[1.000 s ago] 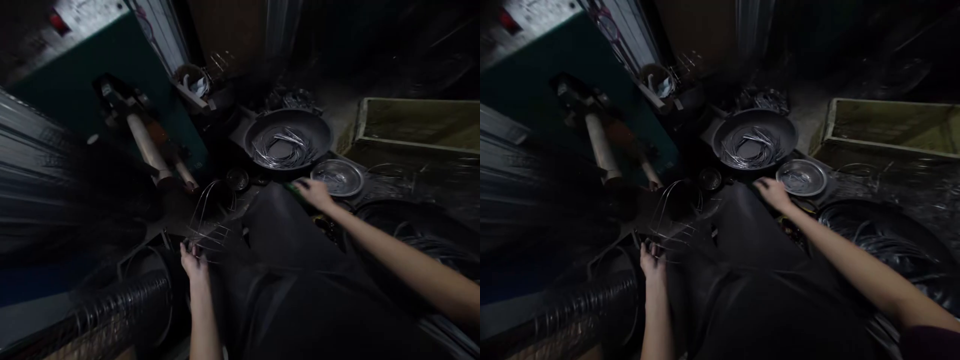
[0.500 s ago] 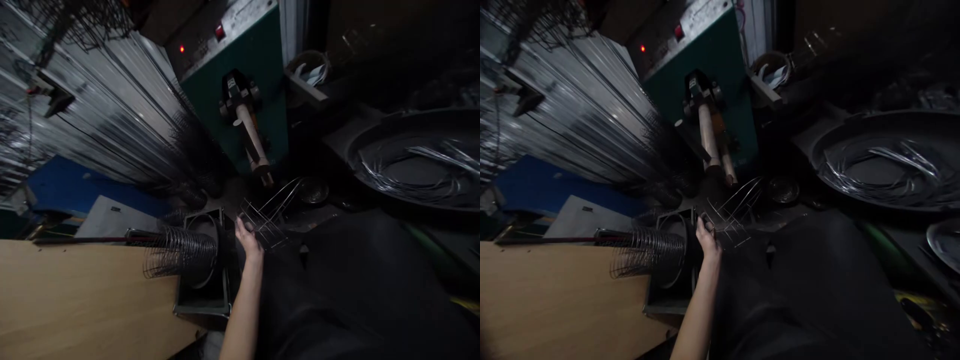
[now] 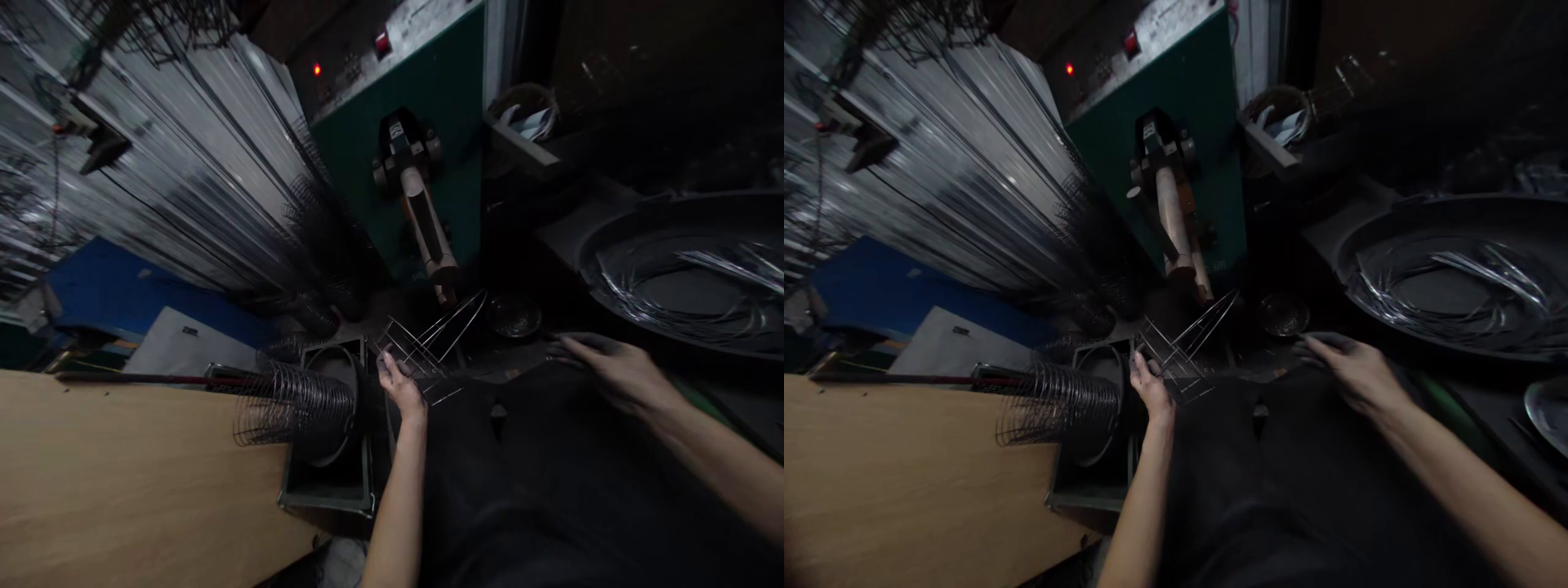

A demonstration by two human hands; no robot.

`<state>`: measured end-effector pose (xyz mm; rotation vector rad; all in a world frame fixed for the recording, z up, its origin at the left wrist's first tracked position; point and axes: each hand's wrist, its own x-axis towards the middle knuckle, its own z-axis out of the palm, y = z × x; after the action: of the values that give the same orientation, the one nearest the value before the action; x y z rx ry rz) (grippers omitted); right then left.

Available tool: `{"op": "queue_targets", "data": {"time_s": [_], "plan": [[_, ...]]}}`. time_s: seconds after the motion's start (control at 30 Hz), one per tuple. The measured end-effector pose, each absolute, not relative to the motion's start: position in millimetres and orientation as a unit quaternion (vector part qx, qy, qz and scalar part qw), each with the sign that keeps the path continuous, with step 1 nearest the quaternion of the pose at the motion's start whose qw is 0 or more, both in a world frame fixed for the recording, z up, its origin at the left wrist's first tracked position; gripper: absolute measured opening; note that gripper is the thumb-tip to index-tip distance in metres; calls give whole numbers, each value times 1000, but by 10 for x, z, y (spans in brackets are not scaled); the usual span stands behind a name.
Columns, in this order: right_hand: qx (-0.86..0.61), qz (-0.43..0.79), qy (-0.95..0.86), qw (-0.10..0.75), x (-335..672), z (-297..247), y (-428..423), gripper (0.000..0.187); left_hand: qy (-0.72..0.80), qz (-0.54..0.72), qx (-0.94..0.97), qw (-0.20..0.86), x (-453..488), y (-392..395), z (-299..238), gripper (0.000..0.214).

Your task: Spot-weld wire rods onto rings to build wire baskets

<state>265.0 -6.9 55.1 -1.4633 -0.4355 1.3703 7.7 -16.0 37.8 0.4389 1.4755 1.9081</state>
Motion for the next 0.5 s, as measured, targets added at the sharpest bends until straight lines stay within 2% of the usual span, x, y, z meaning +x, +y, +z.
{"op": "queue_targets", "data": {"time_s": [0.17,0.33,0.5], "plan": [[-562,634,-197,493,1835,737,219,12,574,728,170,335,21,-182,388,47],[-490,653,-161,555,1597,771,326,24,608,703,163,332,-64,-167,294,43],[-482,654,-159,561,1540,823,311,27,628,686,155,332,-127,-113,247,39]]}}
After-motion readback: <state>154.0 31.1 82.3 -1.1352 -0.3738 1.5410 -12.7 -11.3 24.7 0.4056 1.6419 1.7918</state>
